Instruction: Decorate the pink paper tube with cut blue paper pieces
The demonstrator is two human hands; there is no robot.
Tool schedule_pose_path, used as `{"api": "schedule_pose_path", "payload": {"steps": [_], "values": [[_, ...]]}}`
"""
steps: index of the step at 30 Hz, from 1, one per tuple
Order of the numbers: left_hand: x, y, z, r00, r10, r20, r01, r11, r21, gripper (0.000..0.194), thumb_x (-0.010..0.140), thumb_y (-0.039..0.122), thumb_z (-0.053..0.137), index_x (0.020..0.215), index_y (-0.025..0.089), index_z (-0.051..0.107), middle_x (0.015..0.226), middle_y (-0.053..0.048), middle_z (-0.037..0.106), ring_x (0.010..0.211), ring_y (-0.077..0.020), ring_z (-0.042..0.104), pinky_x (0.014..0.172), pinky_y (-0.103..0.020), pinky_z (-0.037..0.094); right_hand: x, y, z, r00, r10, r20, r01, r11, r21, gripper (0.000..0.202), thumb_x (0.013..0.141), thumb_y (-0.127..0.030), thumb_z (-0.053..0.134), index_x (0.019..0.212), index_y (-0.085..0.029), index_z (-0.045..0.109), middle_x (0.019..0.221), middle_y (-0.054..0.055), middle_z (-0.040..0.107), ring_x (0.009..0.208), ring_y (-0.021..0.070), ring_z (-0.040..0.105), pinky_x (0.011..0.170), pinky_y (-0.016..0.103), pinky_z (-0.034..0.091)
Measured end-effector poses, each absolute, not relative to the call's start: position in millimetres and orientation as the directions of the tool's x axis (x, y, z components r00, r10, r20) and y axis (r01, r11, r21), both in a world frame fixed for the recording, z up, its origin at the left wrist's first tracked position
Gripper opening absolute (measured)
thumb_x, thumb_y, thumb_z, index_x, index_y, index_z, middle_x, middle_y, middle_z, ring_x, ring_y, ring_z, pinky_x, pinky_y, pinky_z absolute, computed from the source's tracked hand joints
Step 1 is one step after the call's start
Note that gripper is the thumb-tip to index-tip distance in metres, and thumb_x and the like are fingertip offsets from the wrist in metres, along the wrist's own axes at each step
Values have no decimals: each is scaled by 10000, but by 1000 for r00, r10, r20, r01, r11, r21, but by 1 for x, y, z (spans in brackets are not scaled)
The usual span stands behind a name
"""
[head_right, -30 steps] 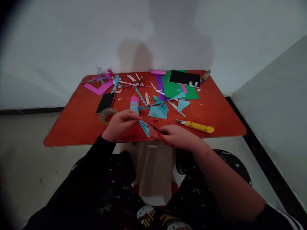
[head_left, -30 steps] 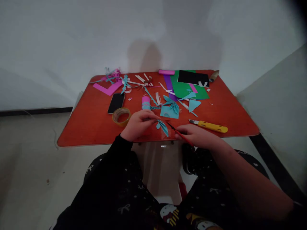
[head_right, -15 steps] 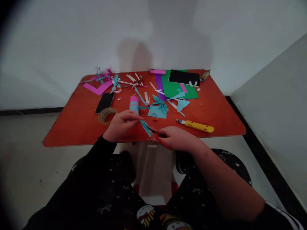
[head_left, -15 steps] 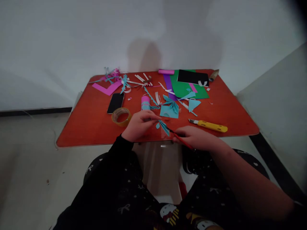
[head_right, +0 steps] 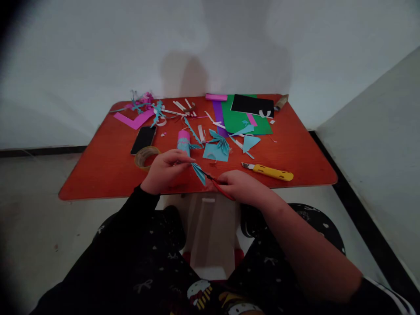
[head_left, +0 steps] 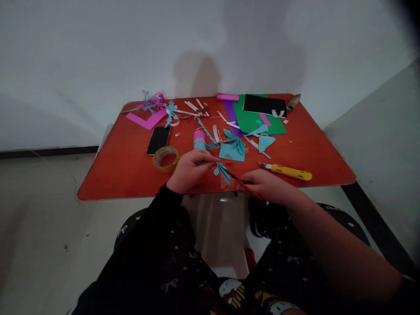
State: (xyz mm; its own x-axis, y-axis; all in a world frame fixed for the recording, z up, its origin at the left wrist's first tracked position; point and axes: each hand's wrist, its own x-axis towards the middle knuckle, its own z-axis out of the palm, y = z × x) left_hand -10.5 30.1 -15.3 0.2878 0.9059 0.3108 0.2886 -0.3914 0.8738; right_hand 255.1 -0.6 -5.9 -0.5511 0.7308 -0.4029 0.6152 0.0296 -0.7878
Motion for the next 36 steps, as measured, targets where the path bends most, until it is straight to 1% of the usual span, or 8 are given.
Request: {"api": "schedule_pose_path", "payload": {"steps": [4, 7, 12, 17, 25, 29, 36], "values": [[-9, 29, -16, 295, 901, 317, 276, -398, 875, 107, 840, 256, 754, 897, 217, 835, 892, -43, 761, 833, -156, 691, 792, -271, 558, 252, -3, -2, -552, 730, -404, 585, -7, -811, 555, 871, -712, 604, 828, -174, 731, 710, 9, 610, 645, 164, 494, 560, 276, 322], [-8, 28, -17, 316, 892, 324, 250, -407, 878, 104, 850, 231, 745, 903, 218, 833, 908, -38, 764, 832, -144, 693, 788, -257, 554, 249, -4, 1, -553, 737, -388, 575, 1, -818, 565, 862, -719, 616, 851, -173, 762, 734, 27, 659, 681, 190, 542, 594, 289, 366], [-6, 28, -17, 333, 888, 317, 253, -408, 877, 101, 858, 234, 736, 894, 218, 829, 918, -42, 767, 849, -150, 697, 798, -261, 556, 249, -4, 0, -554, 744, -374, 567, 8, -824, 588, 842, -736, 625, 881, -172, 787, 706, 31, 663, 709, 219, 574, 631, 308, 416], [-7, 28, -16, 330, 898, 291, 275, -386, 880, 114, 859, 248, 734, 909, 208, 828, 914, -48, 770, 843, -157, 694, 794, -271, 555, 250, -2, -5, -544, 753, -371, 569, 5, -822, 572, 833, -722, 645, 877, -169, 783, 704, 30, 656, 691, 209, 561, 606, 299, 397], [-6, 29, -19, 342, 887, 309, 280, -410, 868, 102, 868, 243, 729, 895, 211, 822, 918, -47, 775, 835, -153, 695, 784, -267, 554, 245, -6, -2, -531, 764, -368, 574, 4, -819, 579, 865, -707, 606, 874, -152, 768, 721, 26, 638, 673, 180, 532, 594, 281, 361], [-6, 30, -20, 350, 878, 326, 261, -425, 867, 96, 869, 238, 729, 886, 213, 821, 907, -42, 774, 830, -148, 695, 778, -258, 549, 244, -6, -3, -524, 765, -375, 584, 2, -812, 574, 868, -705, 601, 873, -155, 765, 710, 21, 624, 663, 176, 519, 588, 280, 348], [-5, 28, -18, 334, 890, 311, 250, -401, 881, 94, 854, 238, 734, 876, 216, 822, 901, -42, 774, 824, -151, 693, 781, -266, 554, 244, -5, -3, -501, 783, -368, 605, 14, -796, 555, 855, -694, 636, 840, -156, 771, 675, 29, 627, 664, 191, 532, 589, 293, 348]]}}
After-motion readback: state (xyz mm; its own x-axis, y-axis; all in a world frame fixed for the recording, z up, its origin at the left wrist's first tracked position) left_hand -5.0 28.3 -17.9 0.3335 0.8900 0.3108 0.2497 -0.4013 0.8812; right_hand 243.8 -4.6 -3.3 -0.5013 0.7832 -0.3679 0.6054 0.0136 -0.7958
